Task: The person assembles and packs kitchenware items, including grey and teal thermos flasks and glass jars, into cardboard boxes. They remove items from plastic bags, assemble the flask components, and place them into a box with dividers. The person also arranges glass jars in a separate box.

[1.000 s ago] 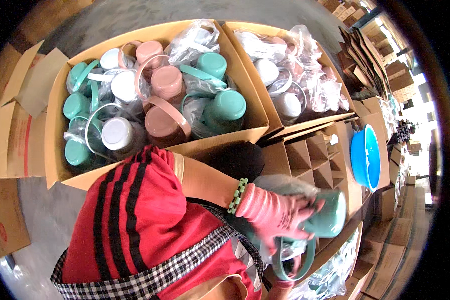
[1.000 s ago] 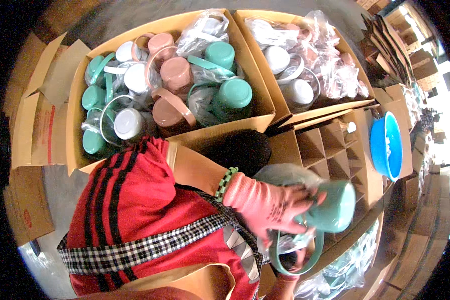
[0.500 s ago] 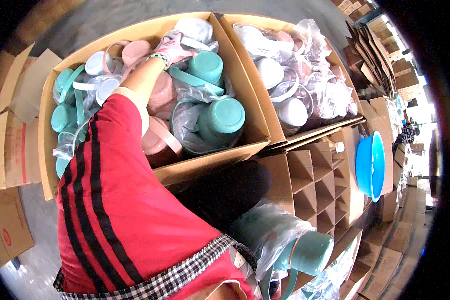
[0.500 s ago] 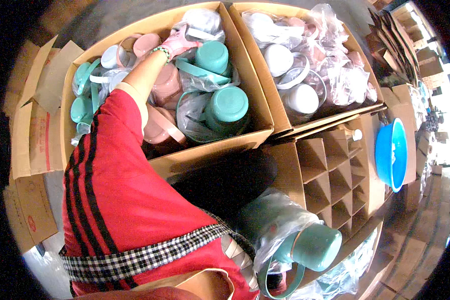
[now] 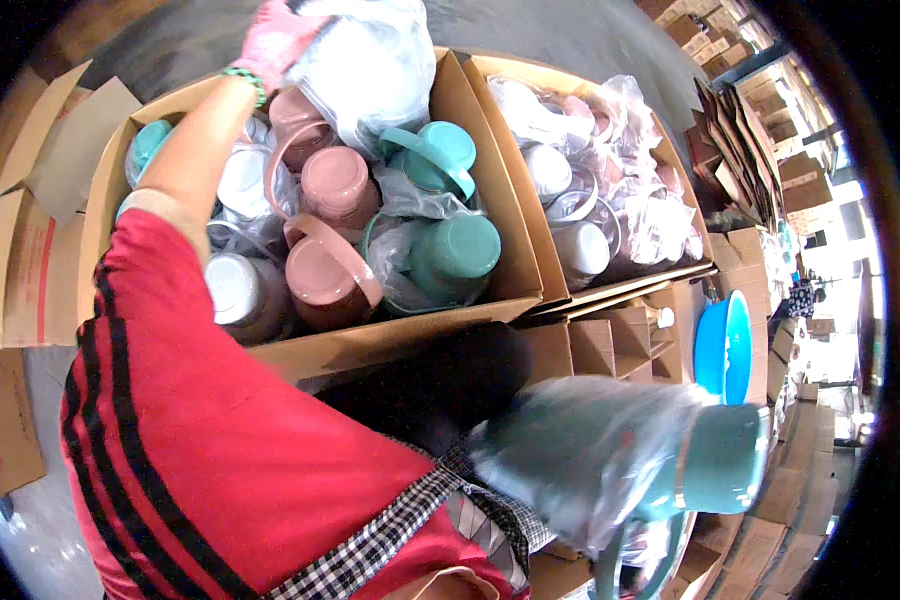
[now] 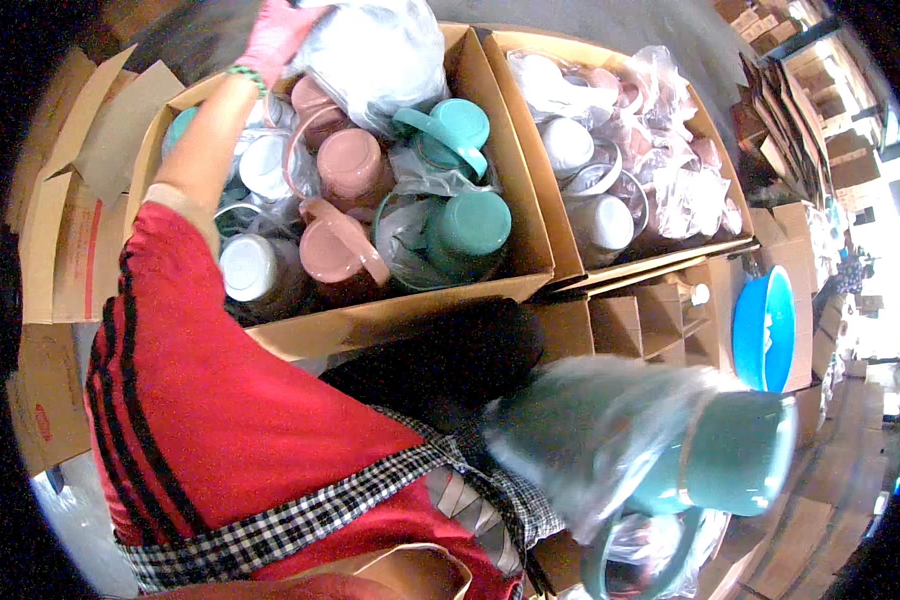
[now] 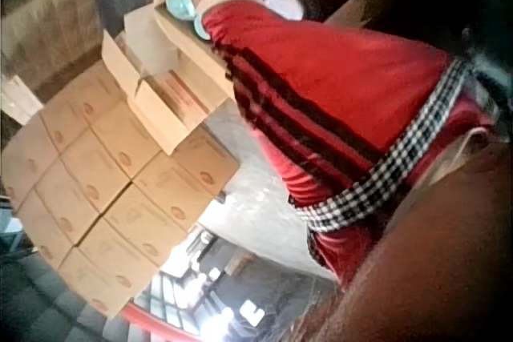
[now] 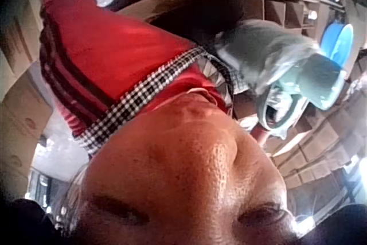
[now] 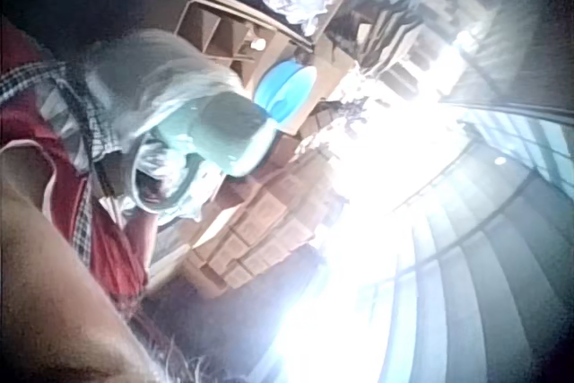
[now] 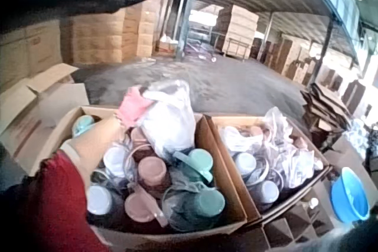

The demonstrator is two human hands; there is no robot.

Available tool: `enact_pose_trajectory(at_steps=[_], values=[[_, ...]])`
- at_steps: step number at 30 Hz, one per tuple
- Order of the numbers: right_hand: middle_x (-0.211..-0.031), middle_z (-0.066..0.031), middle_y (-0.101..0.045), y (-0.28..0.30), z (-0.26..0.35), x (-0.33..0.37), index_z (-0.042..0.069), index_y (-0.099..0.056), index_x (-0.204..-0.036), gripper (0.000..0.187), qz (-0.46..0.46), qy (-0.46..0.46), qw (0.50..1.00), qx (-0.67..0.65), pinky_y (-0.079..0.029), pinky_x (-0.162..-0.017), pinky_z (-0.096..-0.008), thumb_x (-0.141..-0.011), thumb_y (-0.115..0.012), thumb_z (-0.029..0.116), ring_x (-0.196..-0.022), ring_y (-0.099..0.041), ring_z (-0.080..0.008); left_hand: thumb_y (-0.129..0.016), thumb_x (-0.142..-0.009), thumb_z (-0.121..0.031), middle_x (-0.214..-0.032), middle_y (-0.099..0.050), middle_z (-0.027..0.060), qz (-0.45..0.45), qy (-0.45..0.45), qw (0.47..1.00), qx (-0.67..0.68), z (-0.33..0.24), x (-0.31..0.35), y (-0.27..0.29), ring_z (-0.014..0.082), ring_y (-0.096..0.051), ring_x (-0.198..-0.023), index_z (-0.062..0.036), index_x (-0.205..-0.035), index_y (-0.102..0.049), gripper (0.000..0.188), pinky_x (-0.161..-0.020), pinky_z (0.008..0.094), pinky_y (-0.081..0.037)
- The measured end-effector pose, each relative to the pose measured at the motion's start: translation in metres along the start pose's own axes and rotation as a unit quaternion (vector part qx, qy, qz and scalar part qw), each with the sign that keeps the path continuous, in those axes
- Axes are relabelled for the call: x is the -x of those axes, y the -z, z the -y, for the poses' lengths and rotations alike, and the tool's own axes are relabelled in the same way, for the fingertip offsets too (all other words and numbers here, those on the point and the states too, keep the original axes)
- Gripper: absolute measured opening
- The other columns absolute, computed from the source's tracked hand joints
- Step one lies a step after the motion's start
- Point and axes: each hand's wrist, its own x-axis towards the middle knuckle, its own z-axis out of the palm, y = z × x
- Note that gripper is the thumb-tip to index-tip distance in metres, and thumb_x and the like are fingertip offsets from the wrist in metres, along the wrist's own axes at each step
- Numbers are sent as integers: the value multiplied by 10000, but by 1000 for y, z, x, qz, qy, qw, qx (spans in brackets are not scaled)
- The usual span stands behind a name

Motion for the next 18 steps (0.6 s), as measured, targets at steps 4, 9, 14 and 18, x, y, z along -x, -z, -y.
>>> enact_pose_trajectory(at_steps=[4, 9, 14, 18], values=[[-1017, -85, -507, 31, 63, -30, 63, -471, -1090, 337, 3, 97, 994, 55, -441, -714, -321, -792, -529, 209, -862, -505, -184, -648, -673, -323, -1012, -544, 177, -93, -56, 987, 120, 33, -20, 79, 263, -559, -853, 23, -1086, -463, 570, -738, 320, -452], [-1018, -82, -506, 41, 166, -91, 71, -479, -1084, 327, 26, 230, 968, 100, -439, -718, -322, -793, -530, 213, -865, -503, -184, -539, -739, -173, -904, -593, 106, -206, 85, 939, 263, 111, 10, 160, 192, -573, -806, 48, -990, -538, 335, -727, 299, -447], [-1020, -79, -505, -47, 257, -182, 80, -486, -1078, 317, 86, 341, 933, 75, -438, -722, -324, -795, -530, 216, -869, -500, -184, -503, -749, -16, -940, -580, 112, -326, 125, 842, 412, 155, 75, 215, 211, -573, -817, 39, -1006, -533, 264, -720, 321, -465], [-1021, -76, -504, -176, 290, -258, 86, -492, -1073, 310, 97, 380, 919, 32, -436, -725, -325, -796, -530, 220, -872, -497, -184, -533, -763, -51, -965, -572, 112, -342, 191, 853, 345, 183, 99, 264, 203, -571, -819, 39, -1005, -530, 258, -721, 332, -476]])
